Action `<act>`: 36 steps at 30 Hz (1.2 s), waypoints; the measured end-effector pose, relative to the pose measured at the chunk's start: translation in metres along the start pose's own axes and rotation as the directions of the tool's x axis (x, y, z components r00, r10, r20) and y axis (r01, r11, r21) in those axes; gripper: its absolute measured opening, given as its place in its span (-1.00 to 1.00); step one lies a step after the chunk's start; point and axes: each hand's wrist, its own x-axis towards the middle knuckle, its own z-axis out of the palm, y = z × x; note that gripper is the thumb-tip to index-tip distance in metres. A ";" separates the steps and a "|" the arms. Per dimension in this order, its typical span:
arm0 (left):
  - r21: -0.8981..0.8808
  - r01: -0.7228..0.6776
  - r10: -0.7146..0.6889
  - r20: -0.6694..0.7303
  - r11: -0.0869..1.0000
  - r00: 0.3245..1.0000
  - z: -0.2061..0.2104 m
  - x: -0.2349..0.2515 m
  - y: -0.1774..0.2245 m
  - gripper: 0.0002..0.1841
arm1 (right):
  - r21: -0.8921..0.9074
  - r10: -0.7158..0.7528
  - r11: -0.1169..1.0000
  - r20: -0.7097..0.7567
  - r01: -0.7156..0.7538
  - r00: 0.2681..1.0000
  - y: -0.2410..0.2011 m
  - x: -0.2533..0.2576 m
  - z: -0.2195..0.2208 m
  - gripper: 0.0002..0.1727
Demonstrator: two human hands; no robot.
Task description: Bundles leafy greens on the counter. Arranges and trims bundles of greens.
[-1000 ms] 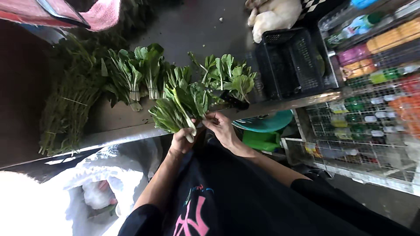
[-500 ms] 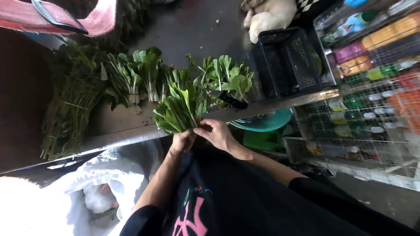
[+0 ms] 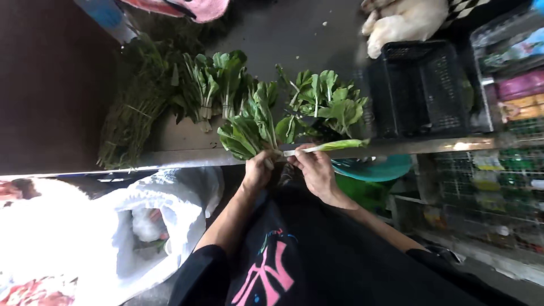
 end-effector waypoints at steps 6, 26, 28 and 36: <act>-0.043 -0.053 0.052 -0.033 0.998 0.998 -0.004 -0.001 0.010 -0.68 | 0.058 0.075 0.996 -0.185 -0.065 0.980 -0.033 0.018 -0.027 -0.86; 0.699 -0.450 0.353 0.292 0.556 0.889 -0.009 -0.034 0.034 -0.24 | -0.512 0.038 0.855 0.227 0.086 0.973 -0.018 0.016 -0.008 -0.48; 0.637 -0.507 0.359 0.358 0.581 0.862 -0.016 -0.042 0.036 -0.16 | -0.449 -0.001 0.887 0.232 0.108 0.973 -0.030 0.021 -0.014 -0.43; 0.443 -0.421 0.301 0.317 0.792 0.899 -0.009 -0.060 0.044 -0.43 | -0.263 -0.088 0.947 0.336 0.183 0.938 -0.069 0.015 -0.007 -0.71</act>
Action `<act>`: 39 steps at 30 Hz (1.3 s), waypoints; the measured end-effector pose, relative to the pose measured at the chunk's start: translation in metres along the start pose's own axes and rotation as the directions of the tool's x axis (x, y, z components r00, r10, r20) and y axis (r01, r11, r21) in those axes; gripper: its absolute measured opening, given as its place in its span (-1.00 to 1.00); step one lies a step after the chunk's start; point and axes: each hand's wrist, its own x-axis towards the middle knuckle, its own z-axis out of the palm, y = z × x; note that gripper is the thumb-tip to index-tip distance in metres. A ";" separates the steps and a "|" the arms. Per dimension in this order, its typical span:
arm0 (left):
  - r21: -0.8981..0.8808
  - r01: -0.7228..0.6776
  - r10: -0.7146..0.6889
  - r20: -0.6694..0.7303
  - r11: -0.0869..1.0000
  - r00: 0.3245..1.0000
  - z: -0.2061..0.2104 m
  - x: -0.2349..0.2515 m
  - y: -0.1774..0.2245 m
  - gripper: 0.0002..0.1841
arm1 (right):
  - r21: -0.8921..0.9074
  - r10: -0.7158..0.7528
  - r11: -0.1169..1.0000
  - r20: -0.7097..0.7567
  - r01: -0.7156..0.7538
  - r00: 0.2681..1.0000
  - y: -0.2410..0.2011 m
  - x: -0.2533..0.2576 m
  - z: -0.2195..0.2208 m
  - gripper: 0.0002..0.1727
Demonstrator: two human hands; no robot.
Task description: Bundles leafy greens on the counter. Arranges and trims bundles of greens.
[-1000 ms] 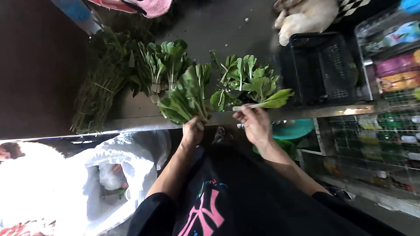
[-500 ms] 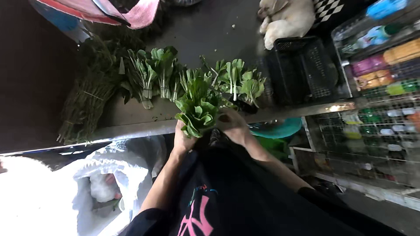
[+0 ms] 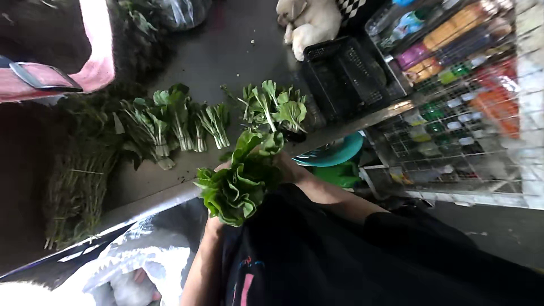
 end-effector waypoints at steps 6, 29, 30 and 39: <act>0.123 0.234 -0.214 -0.162 0.964 0.963 0.003 0.000 0.010 -0.66 | 0.044 -0.101 0.993 -0.180 0.110 0.979 0.008 0.011 0.014 -0.90; -0.726 0.033 -0.423 -0.363 0.687 0.830 -0.006 0.088 0.001 -0.74 | -0.218 -0.570 0.821 -0.269 0.528 0.776 -0.015 -0.009 -0.025 -0.89; -0.689 0.010 -0.372 -0.378 0.725 0.848 -0.013 0.090 0.001 -0.72 | -0.317 -0.603 0.793 -0.290 0.520 0.743 -0.024 -0.008 -0.043 -0.87; -0.461 0.164 -0.323 -0.290 0.872 0.901 0.048 0.075 0.001 -0.68 | -0.623 0.054 0.729 -0.360 -0.283 0.931 0.009 0.046 -0.185 -0.41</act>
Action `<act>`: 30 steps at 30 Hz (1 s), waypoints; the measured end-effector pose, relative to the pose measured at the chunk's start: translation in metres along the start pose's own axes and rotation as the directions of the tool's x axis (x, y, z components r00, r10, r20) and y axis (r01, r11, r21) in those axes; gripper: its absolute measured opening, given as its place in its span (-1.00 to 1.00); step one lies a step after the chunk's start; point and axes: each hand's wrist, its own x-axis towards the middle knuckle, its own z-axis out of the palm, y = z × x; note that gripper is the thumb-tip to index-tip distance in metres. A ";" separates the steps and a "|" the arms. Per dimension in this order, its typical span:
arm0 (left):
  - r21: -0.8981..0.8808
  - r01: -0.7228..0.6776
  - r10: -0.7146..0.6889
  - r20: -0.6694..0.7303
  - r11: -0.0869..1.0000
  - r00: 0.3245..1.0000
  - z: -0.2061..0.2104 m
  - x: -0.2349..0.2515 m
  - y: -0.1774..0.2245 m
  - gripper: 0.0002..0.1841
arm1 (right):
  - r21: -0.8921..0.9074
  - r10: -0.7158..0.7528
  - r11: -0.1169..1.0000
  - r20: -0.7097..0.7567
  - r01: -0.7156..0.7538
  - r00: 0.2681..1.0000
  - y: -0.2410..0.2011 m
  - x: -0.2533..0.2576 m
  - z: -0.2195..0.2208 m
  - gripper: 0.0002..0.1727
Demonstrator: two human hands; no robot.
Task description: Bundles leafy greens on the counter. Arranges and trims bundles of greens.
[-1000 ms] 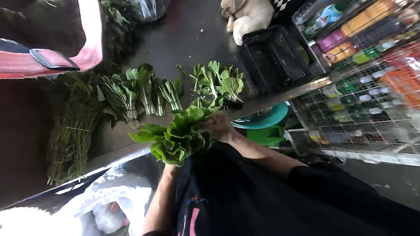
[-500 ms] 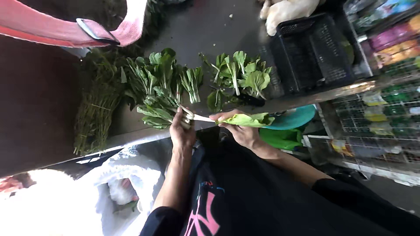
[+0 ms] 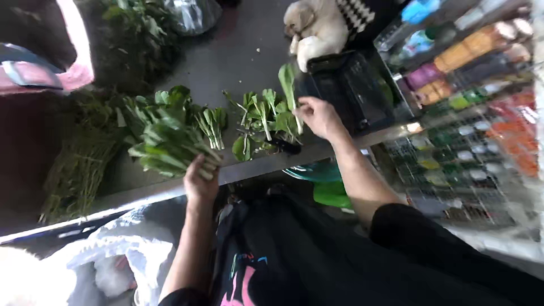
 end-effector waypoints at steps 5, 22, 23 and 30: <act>-0.049 0.056 -0.054 0.026 0.997 0.998 0.059 -0.026 -0.083 -0.76 | 0.231 -0.169 0.967 0.257 0.109 0.951 0.017 -0.041 0.016 -0.49; 0.413 0.073 0.014 -0.204 0.908 0.979 0.174 -0.089 -0.206 -0.66 | 0.428 -0.519 0.806 0.180 0.408 0.836 0.121 -0.069 -0.031 -0.52; 0.408 0.083 0.004 -0.208 0.909 0.978 0.179 -0.089 -0.208 -0.63 | 0.393 -0.583 0.781 0.182 0.485 0.792 0.123 -0.074 -0.030 -0.55; 0.383 -0.009 0.095 -0.207 0.924 0.974 0.197 -0.090 -0.218 -0.67 | 0.558 -0.565 0.757 0.299 0.339 0.769 0.142 -0.085 -0.036 -0.60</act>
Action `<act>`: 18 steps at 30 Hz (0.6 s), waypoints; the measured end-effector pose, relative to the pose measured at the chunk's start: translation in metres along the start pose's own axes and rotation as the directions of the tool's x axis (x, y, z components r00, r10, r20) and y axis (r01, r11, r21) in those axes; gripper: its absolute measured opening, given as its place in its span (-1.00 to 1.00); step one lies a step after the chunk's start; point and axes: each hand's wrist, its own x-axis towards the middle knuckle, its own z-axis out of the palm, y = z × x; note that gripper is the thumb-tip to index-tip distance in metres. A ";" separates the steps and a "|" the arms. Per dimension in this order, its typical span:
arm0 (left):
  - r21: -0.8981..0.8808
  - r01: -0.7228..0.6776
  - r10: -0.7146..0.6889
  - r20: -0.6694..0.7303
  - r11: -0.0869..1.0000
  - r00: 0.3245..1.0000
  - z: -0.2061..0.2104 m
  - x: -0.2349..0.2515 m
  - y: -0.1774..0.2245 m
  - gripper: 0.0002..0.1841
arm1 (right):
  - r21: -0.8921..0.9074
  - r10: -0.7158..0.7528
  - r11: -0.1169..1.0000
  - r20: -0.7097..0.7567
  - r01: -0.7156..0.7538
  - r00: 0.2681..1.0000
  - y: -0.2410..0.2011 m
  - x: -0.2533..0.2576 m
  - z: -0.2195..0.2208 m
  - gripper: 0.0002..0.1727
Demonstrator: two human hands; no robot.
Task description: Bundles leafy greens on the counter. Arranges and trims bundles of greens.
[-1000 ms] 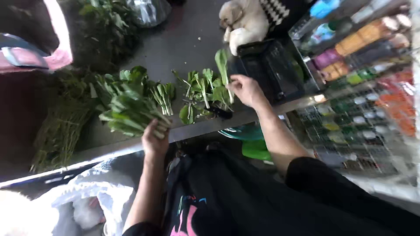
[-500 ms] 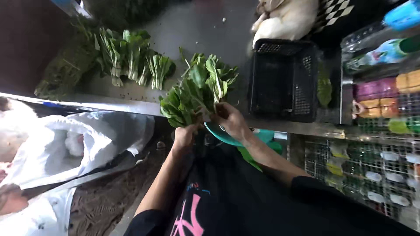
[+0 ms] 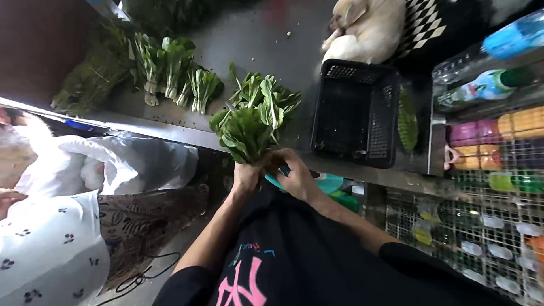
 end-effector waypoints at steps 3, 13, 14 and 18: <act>0.335 -0.076 0.101 -0.059 0.939 0.993 0.001 -0.005 0.007 -0.59 | 0.106 0.134 0.985 0.040 -0.138 0.990 0.008 0.002 -0.008 -0.57; 0.605 -0.380 0.415 0.088 0.700 0.905 0.005 -0.024 0.006 -0.49 | -0.128 0.114 0.988 0.212 -0.088 0.971 -0.006 0.004 -0.038 -0.30; 0.603 -0.353 0.384 0.082 0.716 0.920 0.006 -0.025 0.006 -0.45 | -0.077 0.098 0.994 0.227 -0.083 0.969 -0.006 0.003 -0.036 -0.25; 0.532 -0.274 0.244 0.127 0.801 0.961 0.008 -0.023 0.002 -0.34 | 0.101 0.002 0.995 0.245 -0.027 0.970 0.003 0.000 -0.022 -0.23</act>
